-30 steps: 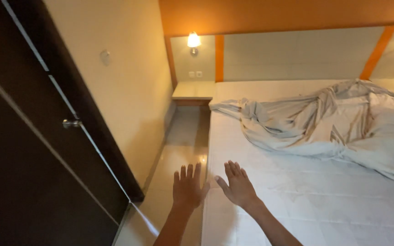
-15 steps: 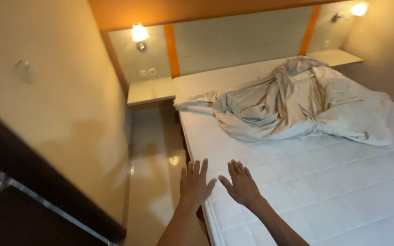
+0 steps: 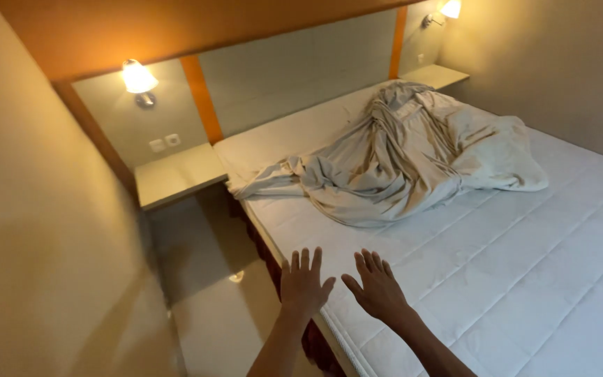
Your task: The person folds and smooths a white duvet on a bed. They repeatedly fold the duvet in half and smooth it out, then unfold it and repeat the process.
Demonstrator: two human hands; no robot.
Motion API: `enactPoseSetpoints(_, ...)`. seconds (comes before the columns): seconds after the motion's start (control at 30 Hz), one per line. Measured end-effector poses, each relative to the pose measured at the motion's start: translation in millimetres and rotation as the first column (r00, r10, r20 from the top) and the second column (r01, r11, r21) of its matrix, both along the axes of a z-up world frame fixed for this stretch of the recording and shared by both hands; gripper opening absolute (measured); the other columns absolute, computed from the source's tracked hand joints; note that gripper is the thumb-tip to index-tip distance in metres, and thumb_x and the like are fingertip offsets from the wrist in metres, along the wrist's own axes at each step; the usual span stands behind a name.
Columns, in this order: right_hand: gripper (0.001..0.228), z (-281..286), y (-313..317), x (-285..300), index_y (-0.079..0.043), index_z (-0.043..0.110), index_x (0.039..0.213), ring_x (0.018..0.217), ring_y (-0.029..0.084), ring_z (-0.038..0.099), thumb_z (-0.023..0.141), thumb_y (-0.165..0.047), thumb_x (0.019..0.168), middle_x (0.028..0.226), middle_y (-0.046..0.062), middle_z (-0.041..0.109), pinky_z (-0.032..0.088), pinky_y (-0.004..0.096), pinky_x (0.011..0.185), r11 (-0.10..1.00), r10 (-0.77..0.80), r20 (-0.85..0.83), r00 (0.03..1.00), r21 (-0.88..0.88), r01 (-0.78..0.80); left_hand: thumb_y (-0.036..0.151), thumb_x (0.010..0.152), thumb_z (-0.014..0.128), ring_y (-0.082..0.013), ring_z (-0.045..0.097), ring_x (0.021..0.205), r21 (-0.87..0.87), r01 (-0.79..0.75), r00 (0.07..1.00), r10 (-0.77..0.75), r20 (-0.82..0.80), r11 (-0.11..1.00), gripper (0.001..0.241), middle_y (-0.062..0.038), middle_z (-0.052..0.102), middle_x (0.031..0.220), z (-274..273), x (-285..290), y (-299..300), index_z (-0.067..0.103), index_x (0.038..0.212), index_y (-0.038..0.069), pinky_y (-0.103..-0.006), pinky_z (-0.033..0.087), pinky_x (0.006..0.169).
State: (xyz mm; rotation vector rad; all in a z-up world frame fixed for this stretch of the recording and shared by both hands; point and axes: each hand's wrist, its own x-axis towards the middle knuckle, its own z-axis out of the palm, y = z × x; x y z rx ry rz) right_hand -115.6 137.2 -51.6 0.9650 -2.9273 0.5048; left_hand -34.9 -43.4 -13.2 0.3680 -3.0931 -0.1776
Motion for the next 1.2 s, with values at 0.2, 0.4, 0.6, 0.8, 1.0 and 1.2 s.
enactPoseSetpoints(0.2,0.081,-21,-65,-61,-0.001,0.027,0.157,0.153,0.04,0.022,0.043,-0.058,0.101,0.164,0.022,0.026,0.021,0.051,0.122,0.997,-0.075,-0.005,0.997,0.029,0.075,0.058,0.099,0.052,-0.0397,0.022,0.152,0.008,0.092,0.995,-0.092,-0.044,0.996,0.082,-0.018,0.025,0.165,-24,-71,-66,0.02,0.162,0.016,-0.0576,0.014,0.122)
enactPoseSetpoints(0.4,0.084,-34,-141,-143,-0.002,0.024,0.158,0.153,0.039,0.022,0.042,-0.061,0.1,0.164,0.021,0.026,0.02,0.05,0.123,0.986,-0.166,0.034,0.985,0.02,0.166,0.055,0.1,0.054,-0.0404,0.021,0.153,-0.002,0.158,0.987,-0.158,0.008,0.987,0.084,-0.02,0.023,0.166,-21,-156,-150,0.017,0.164,0.014,-0.0567,0.015,0.123)
enactPoseSetpoints(0.6,0.084,-42,-190,-211,-0.002,0.026,0.157,0.153,0.039,0.022,0.043,-0.061,0.1,0.164,0.021,0.027,0.02,0.05,0.122,0.975,-0.222,0.009,0.975,0.019,0.221,0.053,0.098,0.055,-0.0389,0.019,0.153,0.006,0.187,0.981,-0.187,0.045,0.982,0.085,-0.02,0.02,0.167,-37,-233,-214,0.015,0.163,0.015,-0.0567,0.014,0.122)
enactPoseSetpoints(0.8,0.08,-63,-239,-249,-0.001,0.03,0.155,0.153,0.04,0.024,0.044,-0.058,0.101,0.163,0.022,0.029,0.021,0.05,0.124,0.957,-0.285,0.003,0.958,0.048,0.285,0.053,0.099,0.055,-0.0381,0.023,0.154,-0.017,0.282,0.957,-0.28,0.072,0.959,0.085,-0.02,0.023,0.166,-59,-294,-261,0.016,0.164,0.014,-0.0553,0.017,0.124)
enactPoseSetpoints(1.0,0.078,-71,-291,-283,-0.001,0.034,0.152,0.149,0.038,0.033,0.05,-0.055,0.098,0.157,0.019,0.039,0.026,0.05,0.121,0.924,-0.38,0.024,0.925,0.044,0.379,0.053,0.098,0.057,-0.0397,0.023,0.152,0.008,0.414,0.905,-0.413,0.103,0.91,0.087,-0.021,0.022,0.166,-111,-367,-317,0.016,0.163,0.013,-0.0566,0.017,0.122)
enactPoseSetpoints(1.2,0.081,-102,-309,-328,-0.003,0.032,0.155,0.144,0.042,0.03,0.054,-0.055,0.097,0.156,0.024,0.035,0.025,0.052,0.116,0.845,-0.532,-0.014,0.847,0.067,0.531,0.051,0.097,0.06,-0.0402,0.02,0.152,-0.006,0.545,0.816,-0.528,0.236,0.838,0.088,-0.021,0.021,0.165,-118,-443,-370,0.015,0.162,0.013,-0.0573,0.016,0.121)
